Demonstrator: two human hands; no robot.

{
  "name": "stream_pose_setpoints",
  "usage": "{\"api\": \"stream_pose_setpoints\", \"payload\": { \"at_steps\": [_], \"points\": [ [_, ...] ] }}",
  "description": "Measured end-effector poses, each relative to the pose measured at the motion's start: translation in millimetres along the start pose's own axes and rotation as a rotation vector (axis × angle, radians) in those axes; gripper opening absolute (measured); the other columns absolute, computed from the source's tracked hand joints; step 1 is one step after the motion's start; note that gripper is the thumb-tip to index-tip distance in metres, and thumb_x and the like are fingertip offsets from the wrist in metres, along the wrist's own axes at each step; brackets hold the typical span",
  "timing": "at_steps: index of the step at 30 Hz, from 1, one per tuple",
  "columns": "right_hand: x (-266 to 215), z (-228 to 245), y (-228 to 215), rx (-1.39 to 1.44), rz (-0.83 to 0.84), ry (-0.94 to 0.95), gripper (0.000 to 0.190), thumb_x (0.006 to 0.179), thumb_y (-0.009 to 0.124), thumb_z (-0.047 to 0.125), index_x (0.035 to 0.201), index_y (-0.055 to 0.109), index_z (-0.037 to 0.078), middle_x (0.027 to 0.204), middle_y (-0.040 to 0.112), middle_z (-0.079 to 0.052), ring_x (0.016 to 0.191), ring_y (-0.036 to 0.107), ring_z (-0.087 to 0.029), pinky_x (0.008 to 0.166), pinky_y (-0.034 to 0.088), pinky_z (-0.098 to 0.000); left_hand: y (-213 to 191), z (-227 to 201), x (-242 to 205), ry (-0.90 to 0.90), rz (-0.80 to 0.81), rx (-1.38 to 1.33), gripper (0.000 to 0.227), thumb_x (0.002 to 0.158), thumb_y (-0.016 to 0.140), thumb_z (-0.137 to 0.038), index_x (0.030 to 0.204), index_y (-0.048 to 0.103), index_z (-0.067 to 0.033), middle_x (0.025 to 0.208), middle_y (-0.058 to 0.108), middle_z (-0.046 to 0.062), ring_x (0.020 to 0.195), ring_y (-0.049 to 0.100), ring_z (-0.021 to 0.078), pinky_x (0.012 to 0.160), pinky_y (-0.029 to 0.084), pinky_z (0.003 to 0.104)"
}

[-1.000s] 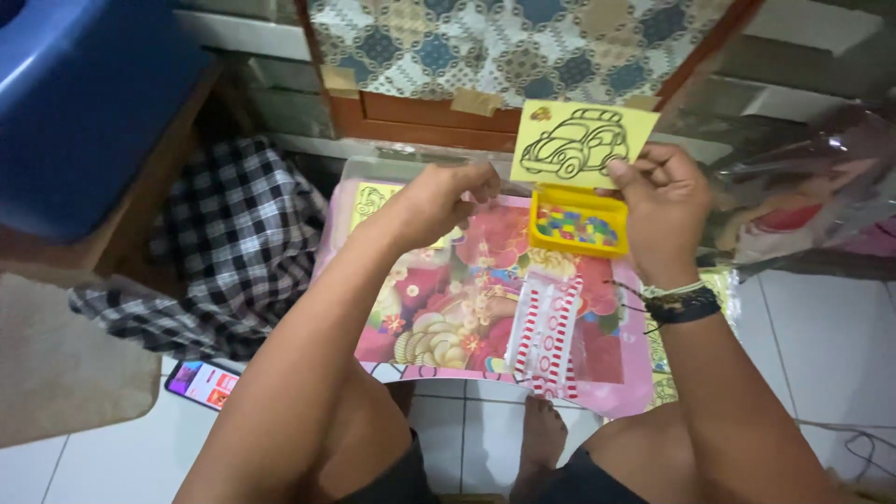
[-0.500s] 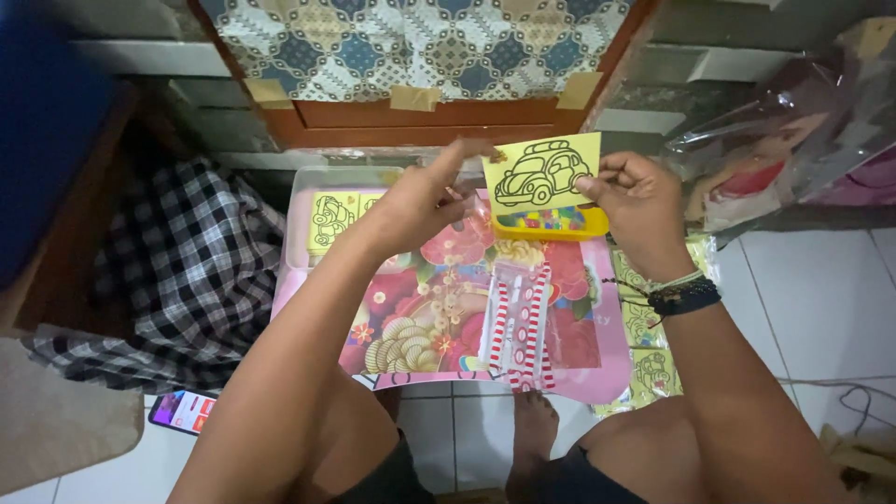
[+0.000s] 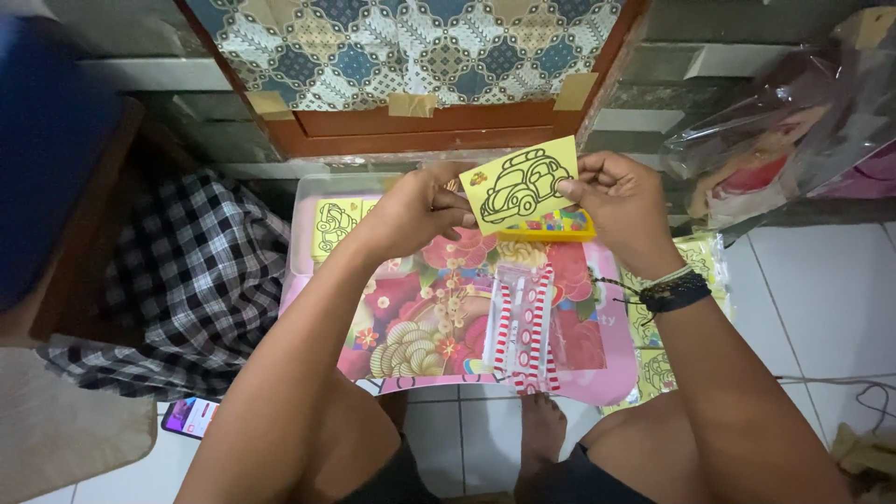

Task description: The person puts a small toy car card into a clear plastic sleeve and then adds several small colorful plastic pieces by hand.

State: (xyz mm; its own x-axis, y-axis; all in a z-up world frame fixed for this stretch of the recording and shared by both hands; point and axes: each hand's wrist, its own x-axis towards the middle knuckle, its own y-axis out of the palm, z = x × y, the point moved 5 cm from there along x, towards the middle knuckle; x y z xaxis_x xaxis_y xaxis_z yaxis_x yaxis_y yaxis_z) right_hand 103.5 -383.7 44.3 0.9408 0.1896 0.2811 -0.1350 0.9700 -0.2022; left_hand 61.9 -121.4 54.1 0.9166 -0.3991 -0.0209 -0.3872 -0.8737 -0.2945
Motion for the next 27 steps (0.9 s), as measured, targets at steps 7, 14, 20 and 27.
{"api": "stream_pose_setpoints", "payload": {
  "at_steps": [7,14,20,27],
  "points": [
    [2.0,4.1,12.2,-0.084,0.061,-0.036,0.017,0.095,0.072,-0.006,0.112,0.068,-0.004,0.089,0.064,-0.01,0.078,0.067,-0.01,0.069,0.058,-0.0231,-8.0,9.8,-4.7,-0.015,-0.027,-0.053,0.055,0.094,0.064,0.002,0.147,0.049,-0.0003,0.101,0.076,0.018,0.094,0.077,0.0242,0.074,0.066,0.031],
    [-13.0,42.2,44.6,-0.323,0.123,-0.166,0.015,0.09,0.077,0.0,0.103,0.077,0.006,0.077,0.065,-0.005,0.072,0.055,-0.011,0.065,0.047,-0.0273,-4.9,11.5,-2.0,0.023,-0.05,0.059,0.052,0.094,0.069,-0.005,0.144,0.056,-0.0074,0.102,0.078,0.014,0.091,0.073,0.0189,0.076,0.064,0.033],
    [-14.9,57.2,62.5,-0.4,0.156,-0.316,0.017,0.082,0.081,-0.004,0.095,0.081,0.007,0.078,0.065,-0.01,0.068,0.061,-0.02,0.064,0.047,-0.031,-2.2,1.2,-6.4,0.091,-0.107,0.143,0.049,0.092,0.072,-0.01,0.139,0.06,-0.0141,0.094,0.08,0.007,0.086,0.068,0.014,0.081,0.059,0.032],
    [-13.9,48.5,51.9,-0.253,0.011,-0.252,0.02,0.086,0.083,0.0,0.103,0.076,0.005,0.08,0.065,-0.003,0.076,0.054,-0.009,0.069,0.042,-0.0235,-2.5,7.7,-3.6,0.018,-0.097,0.347,0.058,0.081,0.084,-0.017,0.135,0.062,-0.0176,0.094,0.08,0.009,0.092,0.077,0.03,0.085,0.058,0.042]
  ]
}}
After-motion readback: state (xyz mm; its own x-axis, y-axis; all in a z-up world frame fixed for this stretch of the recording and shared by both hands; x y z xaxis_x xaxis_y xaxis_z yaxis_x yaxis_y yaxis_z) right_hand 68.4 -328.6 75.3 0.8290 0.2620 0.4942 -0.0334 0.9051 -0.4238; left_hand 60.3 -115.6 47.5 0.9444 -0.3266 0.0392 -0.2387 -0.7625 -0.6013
